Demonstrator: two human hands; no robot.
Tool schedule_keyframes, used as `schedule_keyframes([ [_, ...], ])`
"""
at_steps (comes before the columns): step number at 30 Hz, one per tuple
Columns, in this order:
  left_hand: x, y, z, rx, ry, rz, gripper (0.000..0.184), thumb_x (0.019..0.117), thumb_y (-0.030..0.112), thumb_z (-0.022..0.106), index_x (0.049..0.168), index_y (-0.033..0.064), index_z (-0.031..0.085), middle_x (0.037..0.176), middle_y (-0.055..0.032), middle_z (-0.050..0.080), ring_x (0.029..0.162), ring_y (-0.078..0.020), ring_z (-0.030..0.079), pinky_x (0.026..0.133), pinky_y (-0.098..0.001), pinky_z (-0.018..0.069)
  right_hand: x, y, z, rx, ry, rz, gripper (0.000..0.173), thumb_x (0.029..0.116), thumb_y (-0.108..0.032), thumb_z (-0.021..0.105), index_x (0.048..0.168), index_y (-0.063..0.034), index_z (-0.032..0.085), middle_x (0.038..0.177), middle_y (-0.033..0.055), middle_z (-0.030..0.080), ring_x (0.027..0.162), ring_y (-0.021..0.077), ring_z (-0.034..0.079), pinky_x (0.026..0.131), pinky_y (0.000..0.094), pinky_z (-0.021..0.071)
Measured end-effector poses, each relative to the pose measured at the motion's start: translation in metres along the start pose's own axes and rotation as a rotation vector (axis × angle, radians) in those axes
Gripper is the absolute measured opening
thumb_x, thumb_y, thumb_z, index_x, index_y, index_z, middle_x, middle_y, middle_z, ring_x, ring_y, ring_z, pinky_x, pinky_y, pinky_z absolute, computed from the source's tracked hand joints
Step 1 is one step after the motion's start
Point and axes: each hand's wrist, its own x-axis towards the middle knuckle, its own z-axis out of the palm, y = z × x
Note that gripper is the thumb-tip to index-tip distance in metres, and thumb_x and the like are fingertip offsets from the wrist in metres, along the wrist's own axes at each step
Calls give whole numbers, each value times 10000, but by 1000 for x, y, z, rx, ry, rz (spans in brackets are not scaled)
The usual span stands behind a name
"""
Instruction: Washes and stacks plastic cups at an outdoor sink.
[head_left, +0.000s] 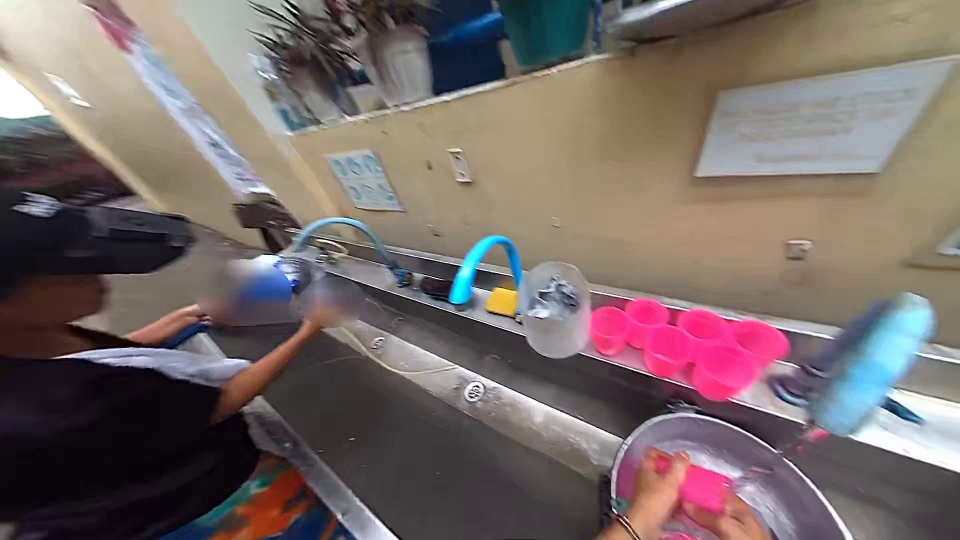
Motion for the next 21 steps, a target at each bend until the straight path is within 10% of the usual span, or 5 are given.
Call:
schedule_keyframes([
  [4,25,26,-8,130,-185,-447,584,1018,513,546,1335,23,571,1167,-208,636,943,-281,625,782,-440,524,29,24,-31,-861,-320,-332,371,976,-77,617,1281,134,607,1333,266,631,1326,326,567,1169,442,390],
  [7,38,26,-12,241,-268,-644,544,1040,591,403,1174,113,625,888,-87,606,639,-166,532,559,-304,437,44,25,-47,-1418,-478,-571,356,1006,-141,544,1242,106,646,1346,308,613,1344,456,532,1154,562,372],
  [10,38,23,-13,-24,-227,-674,524,1068,540,386,1175,75,603,886,-105,641,663,-178,592,589,-322,504,51,18,-41,-962,-456,-300,442,1040,-258,587,1275,115,612,1326,266,627,1324,336,558,1169,445,377],
  [15,17,0,6,-220,-116,-117,288,1092,209,465,1264,5,572,1018,-112,641,881,-186,638,759,-369,561,52,-10,-8,398,155,377,219,945,46,564,1163,34,587,958,164,654,816,232,647,718,416,557],
  [21,24,15,0,-160,-177,-234,306,1120,226,370,1127,24,599,881,-72,641,771,-157,642,695,-343,558,4,5,21,-469,7,30,470,1061,-112,491,1467,116,429,1388,317,559,1343,383,530,1156,481,384],
])
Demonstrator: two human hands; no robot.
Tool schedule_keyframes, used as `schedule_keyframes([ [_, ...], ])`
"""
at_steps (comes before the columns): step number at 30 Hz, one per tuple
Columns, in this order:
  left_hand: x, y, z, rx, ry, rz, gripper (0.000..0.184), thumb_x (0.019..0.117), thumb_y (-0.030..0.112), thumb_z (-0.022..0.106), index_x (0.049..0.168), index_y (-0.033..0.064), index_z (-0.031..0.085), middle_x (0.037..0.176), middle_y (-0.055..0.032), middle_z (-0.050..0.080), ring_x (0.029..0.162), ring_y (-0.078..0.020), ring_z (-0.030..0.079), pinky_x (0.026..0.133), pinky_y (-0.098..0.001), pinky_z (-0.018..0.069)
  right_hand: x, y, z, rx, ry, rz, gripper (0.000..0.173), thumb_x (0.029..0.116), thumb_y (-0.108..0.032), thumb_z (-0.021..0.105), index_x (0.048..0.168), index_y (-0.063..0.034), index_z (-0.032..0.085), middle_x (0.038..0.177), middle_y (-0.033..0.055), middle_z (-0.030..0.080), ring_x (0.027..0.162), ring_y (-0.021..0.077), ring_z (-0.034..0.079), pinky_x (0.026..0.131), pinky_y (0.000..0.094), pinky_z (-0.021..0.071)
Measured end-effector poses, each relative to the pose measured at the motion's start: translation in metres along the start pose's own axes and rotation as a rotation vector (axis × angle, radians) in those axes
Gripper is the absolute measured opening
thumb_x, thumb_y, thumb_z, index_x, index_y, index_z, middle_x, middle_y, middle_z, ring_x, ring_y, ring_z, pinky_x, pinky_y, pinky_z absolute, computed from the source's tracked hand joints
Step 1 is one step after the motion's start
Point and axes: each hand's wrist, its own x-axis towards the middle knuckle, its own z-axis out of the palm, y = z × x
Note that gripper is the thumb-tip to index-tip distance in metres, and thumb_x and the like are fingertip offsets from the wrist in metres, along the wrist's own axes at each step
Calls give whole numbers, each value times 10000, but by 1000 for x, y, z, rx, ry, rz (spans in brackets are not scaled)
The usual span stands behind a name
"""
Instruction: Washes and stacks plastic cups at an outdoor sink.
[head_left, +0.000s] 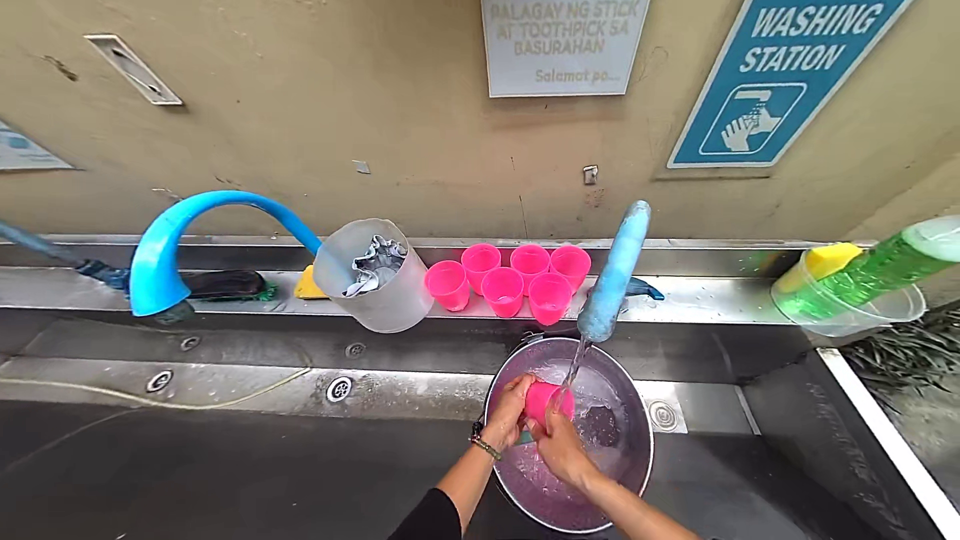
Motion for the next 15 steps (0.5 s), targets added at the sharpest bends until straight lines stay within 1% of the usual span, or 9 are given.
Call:
schedule_keyframes([
  [2,-2,8,-3,79,-23,-115,280,1106,242,410,1119,37,601,872,-87,635,757,-185,636,669,-362,551,-5,25,-3,-504,-82,-274,362,1040,-62,462,1337,115,568,1278,295,644,1264,410,597,1116,513,415],
  [5,2,8,-6,287,-42,-298,299,1083,320,448,1154,68,591,876,-107,645,703,-198,631,595,-345,529,13,70,-27,-928,-54,-796,241,972,41,513,1134,58,692,1163,203,723,1174,335,673,1065,448,486],
  [7,4,13,-7,414,-57,-451,387,1101,374,396,1301,73,534,1047,-150,603,822,-237,599,686,-382,513,25,83,-46,-1049,-85,-954,264,972,80,497,1145,67,695,1198,194,721,1215,320,661,1090,407,475],
  [8,3,14,-6,467,-40,-482,405,1109,390,366,1323,84,522,1067,-148,587,819,-231,588,666,-369,502,27,84,-50,-1078,-112,-969,283,976,89,482,1169,81,689,1235,199,711,1249,321,645,1119,400,450],
  [10,0,15,-2,557,5,-471,403,1101,391,357,1292,92,548,1033,-139,592,760,-213,578,607,-339,482,25,79,-42,-1061,-141,-889,247,965,65,507,1113,94,703,1198,217,716,1224,342,652,1096,422,469],
  [12,-2,20,0,582,21,-425,412,1106,381,364,1322,80,545,1064,-156,588,788,-226,570,631,-358,477,16,53,-26,-927,-318,-468,337,1018,-35,497,1293,131,598,1373,301,589,1372,416,504,1175,509,356],
  [13,-2,20,-1,563,48,-401,413,1105,386,368,1316,78,544,1050,-154,584,772,-223,567,614,-351,473,17,43,-19,-780,-330,-302,413,1028,-109,527,1369,123,540,1447,313,521,1427,415,439,1208,517,304],
  [14,1,19,-2,517,85,-387,419,1101,396,382,1311,73,546,1048,-157,587,770,-227,571,607,-351,475,19,38,-13,-565,-287,-183,491,1028,-174,569,1425,105,498,1490,301,485,1450,389,416,1223,493,286],
  [15,3,17,-3,464,115,-376,423,1097,398,397,1322,68,535,1074,-167,588,801,-241,580,630,-368,487,22,37,-8,-318,-221,-95,550,994,-201,640,1433,93,489,1475,284,504,1425,359,452,1206,473,321],
])
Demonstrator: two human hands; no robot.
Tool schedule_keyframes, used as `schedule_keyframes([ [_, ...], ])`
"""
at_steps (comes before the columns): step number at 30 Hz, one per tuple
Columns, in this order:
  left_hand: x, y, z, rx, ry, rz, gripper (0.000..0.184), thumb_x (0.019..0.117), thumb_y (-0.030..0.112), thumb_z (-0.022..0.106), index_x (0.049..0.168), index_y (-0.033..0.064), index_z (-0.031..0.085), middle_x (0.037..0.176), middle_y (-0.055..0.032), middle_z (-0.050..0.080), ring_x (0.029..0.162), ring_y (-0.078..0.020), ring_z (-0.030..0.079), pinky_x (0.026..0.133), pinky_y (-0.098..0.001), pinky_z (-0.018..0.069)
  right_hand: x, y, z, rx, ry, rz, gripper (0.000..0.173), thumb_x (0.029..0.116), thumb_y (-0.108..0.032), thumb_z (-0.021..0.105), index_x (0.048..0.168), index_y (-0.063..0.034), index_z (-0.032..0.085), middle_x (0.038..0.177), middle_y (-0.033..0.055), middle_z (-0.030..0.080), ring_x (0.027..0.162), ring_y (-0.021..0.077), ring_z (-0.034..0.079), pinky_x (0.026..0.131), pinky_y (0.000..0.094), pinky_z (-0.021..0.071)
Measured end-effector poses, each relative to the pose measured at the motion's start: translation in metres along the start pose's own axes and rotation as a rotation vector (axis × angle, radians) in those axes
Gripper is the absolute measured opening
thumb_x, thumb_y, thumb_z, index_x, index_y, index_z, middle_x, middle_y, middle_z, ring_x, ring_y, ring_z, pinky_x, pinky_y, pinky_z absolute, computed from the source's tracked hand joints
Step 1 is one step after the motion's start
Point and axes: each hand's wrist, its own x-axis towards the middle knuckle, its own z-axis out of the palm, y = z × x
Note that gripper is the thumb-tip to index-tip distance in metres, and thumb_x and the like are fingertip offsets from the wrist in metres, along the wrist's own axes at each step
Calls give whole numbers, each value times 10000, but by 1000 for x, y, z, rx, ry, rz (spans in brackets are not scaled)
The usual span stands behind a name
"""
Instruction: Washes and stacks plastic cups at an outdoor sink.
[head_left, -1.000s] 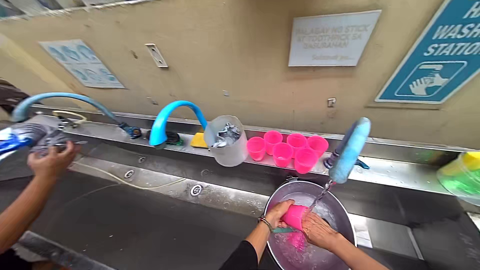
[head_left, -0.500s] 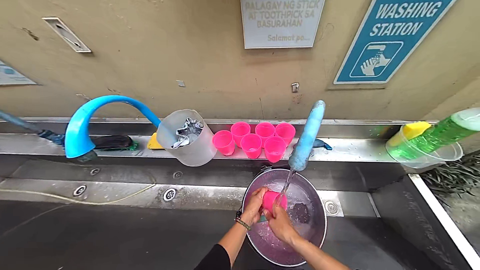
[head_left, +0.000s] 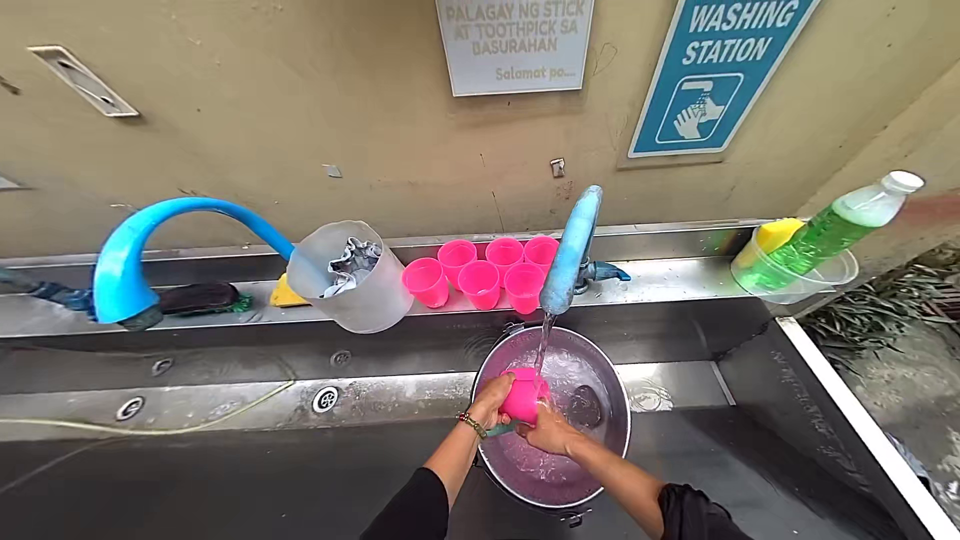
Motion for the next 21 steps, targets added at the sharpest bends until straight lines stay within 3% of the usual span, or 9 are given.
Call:
schedule_keyframes([
  [2,1,-3,0,-44,61,67,427,1088,376,444,1316,30,549,1142,-214,612,915,-300,631,723,-454,545,11,2,7,517,104,41,631,865,-74,757,1416,58,479,1359,205,596,1270,240,587,1097,393,468],
  [4,-2,-4,-2,91,159,253,378,1082,313,466,1199,-10,621,1103,-228,633,971,-319,635,798,-498,530,11,2,8,1026,132,43,604,814,127,684,1366,12,467,1211,136,645,1079,168,652,945,342,547],
  [7,-18,3,-14,433,360,602,343,1056,272,483,1119,0,683,1031,-202,681,1011,-329,649,905,-520,484,5,18,10,1462,190,53,215,948,80,511,1123,-40,548,928,51,654,806,120,648,762,293,553],
  [8,-22,-1,-19,511,417,707,359,1050,275,483,1148,-7,683,1077,-219,684,1056,-350,658,946,-525,493,0,26,14,1531,236,83,221,1002,40,456,1198,20,556,956,85,662,834,157,668,809,325,570],
  [13,-36,-20,-28,661,440,990,389,988,279,593,1239,-10,663,1312,-298,585,1187,-460,601,1005,-554,496,-4,29,24,1302,590,515,200,1090,-91,377,1005,-4,536,731,58,568,568,124,532,538,270,465],
  [14,-39,-27,-25,673,416,1027,382,969,261,618,1226,-16,673,1315,-310,580,1200,-489,581,1015,-573,482,-6,27,25,1250,562,539,269,1108,-166,355,1085,8,558,809,101,604,636,171,560,589,322,477],
  [16,-46,-41,-19,678,358,1080,369,956,228,645,1208,-40,680,1300,-329,578,1208,-510,565,1040,-586,461,-8,24,21,1272,385,486,594,1136,-421,211,1391,26,508,1193,240,601,941,318,595,830,466,489],
  [18,-50,-52,-12,653,317,1088,368,959,214,662,1201,-63,676,1298,-339,572,1219,-500,560,1065,-565,453,-4,28,18,1279,256,406,673,1107,-542,206,1457,-27,459,1192,200,596,880,266,602,770,420,507],
  [21,-44,-77,0,505,270,1153,388,911,151,695,1187,-117,640,1282,-355,564,1219,-462,560,1073,-507,450,-17,33,4,1132,220,226,229,1085,-231,500,1204,-45,563,897,57,619,668,126,574,621,299,494],
])
